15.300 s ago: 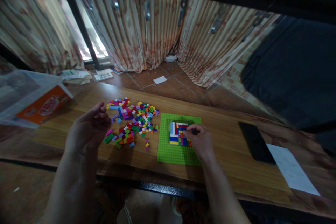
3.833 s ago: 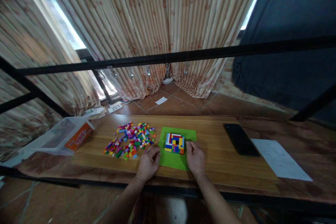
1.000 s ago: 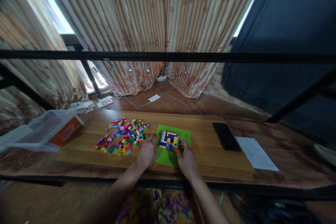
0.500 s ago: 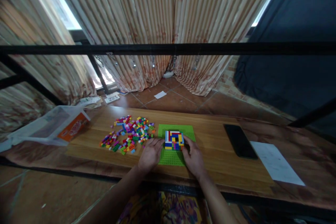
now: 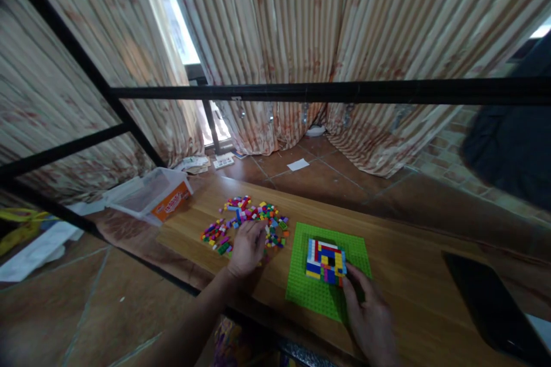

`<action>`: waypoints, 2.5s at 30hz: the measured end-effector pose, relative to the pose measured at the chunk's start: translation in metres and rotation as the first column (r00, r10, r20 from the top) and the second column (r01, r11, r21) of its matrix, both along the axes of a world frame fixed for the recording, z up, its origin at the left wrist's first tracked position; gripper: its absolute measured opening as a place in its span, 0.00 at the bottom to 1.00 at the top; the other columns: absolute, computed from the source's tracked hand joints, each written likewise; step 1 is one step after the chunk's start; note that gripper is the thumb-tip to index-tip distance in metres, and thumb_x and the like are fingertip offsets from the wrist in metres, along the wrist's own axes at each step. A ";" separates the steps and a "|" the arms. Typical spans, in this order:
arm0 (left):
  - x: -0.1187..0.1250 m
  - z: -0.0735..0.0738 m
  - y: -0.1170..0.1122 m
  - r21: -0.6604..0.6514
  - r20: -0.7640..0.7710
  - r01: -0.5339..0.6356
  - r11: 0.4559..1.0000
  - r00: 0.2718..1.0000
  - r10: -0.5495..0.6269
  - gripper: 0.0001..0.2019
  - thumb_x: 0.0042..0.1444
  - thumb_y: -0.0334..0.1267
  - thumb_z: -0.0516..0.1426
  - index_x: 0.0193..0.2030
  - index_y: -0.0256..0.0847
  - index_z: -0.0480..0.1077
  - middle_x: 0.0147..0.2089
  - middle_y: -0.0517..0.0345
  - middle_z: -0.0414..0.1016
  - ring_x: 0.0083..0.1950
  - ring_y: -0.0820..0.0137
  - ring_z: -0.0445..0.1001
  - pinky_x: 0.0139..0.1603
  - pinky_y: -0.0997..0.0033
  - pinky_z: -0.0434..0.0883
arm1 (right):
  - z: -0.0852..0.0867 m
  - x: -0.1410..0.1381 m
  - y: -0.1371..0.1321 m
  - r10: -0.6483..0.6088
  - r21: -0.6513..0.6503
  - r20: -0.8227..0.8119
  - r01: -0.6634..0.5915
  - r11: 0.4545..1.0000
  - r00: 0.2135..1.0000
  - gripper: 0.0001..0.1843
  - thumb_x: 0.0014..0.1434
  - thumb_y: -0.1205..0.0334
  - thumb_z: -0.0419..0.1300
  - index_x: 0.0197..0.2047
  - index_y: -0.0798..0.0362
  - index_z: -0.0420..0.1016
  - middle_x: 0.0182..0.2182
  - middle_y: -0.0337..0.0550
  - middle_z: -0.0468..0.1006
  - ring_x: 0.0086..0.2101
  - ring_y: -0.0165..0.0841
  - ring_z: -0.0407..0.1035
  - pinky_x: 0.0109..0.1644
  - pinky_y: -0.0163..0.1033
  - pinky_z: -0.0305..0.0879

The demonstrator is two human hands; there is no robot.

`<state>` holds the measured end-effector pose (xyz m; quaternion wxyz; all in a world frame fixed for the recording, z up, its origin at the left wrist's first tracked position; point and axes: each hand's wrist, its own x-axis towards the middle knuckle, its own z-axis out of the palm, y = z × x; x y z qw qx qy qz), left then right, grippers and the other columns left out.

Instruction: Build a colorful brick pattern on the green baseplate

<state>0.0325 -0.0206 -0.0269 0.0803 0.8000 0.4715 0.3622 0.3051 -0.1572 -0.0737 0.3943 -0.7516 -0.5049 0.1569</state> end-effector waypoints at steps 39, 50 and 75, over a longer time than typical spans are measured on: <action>-0.089 0.016 0.111 -0.389 -0.138 -0.010 0.921 0.989 -0.048 0.22 0.53 0.24 0.47 0.50 0.33 0.75 0.47 0.51 0.81 0.47 0.67 0.78 0.52 0.69 0.73 | 0.006 -0.002 0.000 -0.051 -0.059 0.067 0.055 0.997 0.996 0.31 0.56 0.34 0.51 0.50 0.48 0.74 0.48 0.48 0.79 0.43 0.44 0.76 0.43 0.45 0.73; -0.104 0.023 0.087 -0.320 -0.373 -0.065 0.945 0.926 -0.062 0.13 0.50 0.26 0.55 0.37 0.43 0.79 0.52 0.50 0.75 0.54 0.62 0.73 0.59 0.60 0.68 | 0.007 -0.003 0.000 -0.062 -0.089 0.062 0.067 0.994 0.996 0.31 0.56 0.34 0.51 0.51 0.47 0.74 0.47 0.47 0.80 0.42 0.44 0.76 0.47 0.47 0.72; -0.111 0.018 0.062 -0.361 -0.225 -0.024 0.932 0.972 -0.062 0.06 0.50 0.31 0.59 0.35 0.43 0.76 0.52 0.53 0.75 0.54 0.64 0.73 0.57 0.64 0.69 | 0.006 -0.002 0.001 -0.055 -0.080 0.060 0.060 0.995 0.997 0.30 0.57 0.35 0.52 0.51 0.48 0.74 0.49 0.48 0.79 0.43 0.45 0.77 0.43 0.45 0.74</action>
